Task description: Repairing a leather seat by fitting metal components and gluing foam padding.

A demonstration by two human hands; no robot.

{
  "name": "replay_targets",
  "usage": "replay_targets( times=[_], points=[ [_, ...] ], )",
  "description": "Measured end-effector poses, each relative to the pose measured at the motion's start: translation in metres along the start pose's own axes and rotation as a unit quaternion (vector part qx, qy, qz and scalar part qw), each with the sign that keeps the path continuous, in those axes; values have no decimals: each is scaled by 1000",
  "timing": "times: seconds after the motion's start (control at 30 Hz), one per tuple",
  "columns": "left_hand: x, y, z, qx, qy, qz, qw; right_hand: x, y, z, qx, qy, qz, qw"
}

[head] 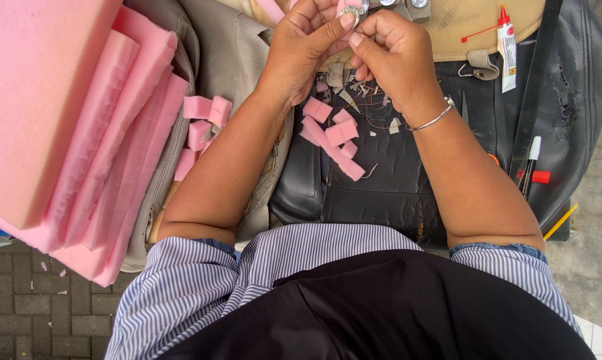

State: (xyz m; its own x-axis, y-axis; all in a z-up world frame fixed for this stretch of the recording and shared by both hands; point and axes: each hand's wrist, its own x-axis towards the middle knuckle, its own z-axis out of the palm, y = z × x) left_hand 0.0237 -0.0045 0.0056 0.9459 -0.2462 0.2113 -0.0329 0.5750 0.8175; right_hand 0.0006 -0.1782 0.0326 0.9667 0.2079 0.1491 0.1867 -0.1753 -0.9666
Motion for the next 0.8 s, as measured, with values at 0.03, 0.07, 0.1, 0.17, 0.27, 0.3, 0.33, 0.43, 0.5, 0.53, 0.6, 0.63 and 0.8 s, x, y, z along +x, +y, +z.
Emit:
replay_targets(
  times=[0.03, 0.07, 0.1, 0.17, 0.27, 0.3, 0.33, 0.43, 0.5, 0.53, 0.6, 0.63, 0.8],
  points=[
    [-1, 1, 1, -1, 4, -5, 1000, -1, -3, 0, -15, -8, -17, 1000],
    [-1, 2, 2, -2, 8, -9, 1000, -2, -6, 0, -30, -16, -33, 999],
    [-1, 1, 3, -2, 8, -10, 1000, -3, -5, 1, -30, -15, -33, 999],
    [0, -1, 4, -19, -13, 1, 1000, -3, -5, 2, -54, -15, -58, 997],
    [-1, 1, 5, 3, -25, 37, 999, -4, -7, 3, -36, -9, -49, 998],
    [0, 1, 4, 3, -25, 38, 999, -3, -5, 2, -36, -9, -50, 998],
    [0, 0, 3, 18, -20, 47, 999, -2, -3, 1, -49, -17, -54, 997],
    [1, -3, 0, 40, -5, 54, 998, -2, -4, -7, -122, -44, -73, 989],
    [1, -5, -1, 47, 5, 52, 998, -2, -4, -15, -182, -63, -85, 978],
    [1, -5, -2, 74, 23, 44, 996, -1, -2, -18, -197, -51, -105, 973],
    [2, -7, -4, 102, 41, 35, 993, 3, 1, -24, -211, -40, -124, 969],
    [3, -8, -6, 132, 8, 46, 990, 5, 2, -27, -224, -1, -174, 959],
    [-1, -17, -6, 113, -82, 18, 990, 7, -3, -25, -193, 13, -211, 958]
  ],
)
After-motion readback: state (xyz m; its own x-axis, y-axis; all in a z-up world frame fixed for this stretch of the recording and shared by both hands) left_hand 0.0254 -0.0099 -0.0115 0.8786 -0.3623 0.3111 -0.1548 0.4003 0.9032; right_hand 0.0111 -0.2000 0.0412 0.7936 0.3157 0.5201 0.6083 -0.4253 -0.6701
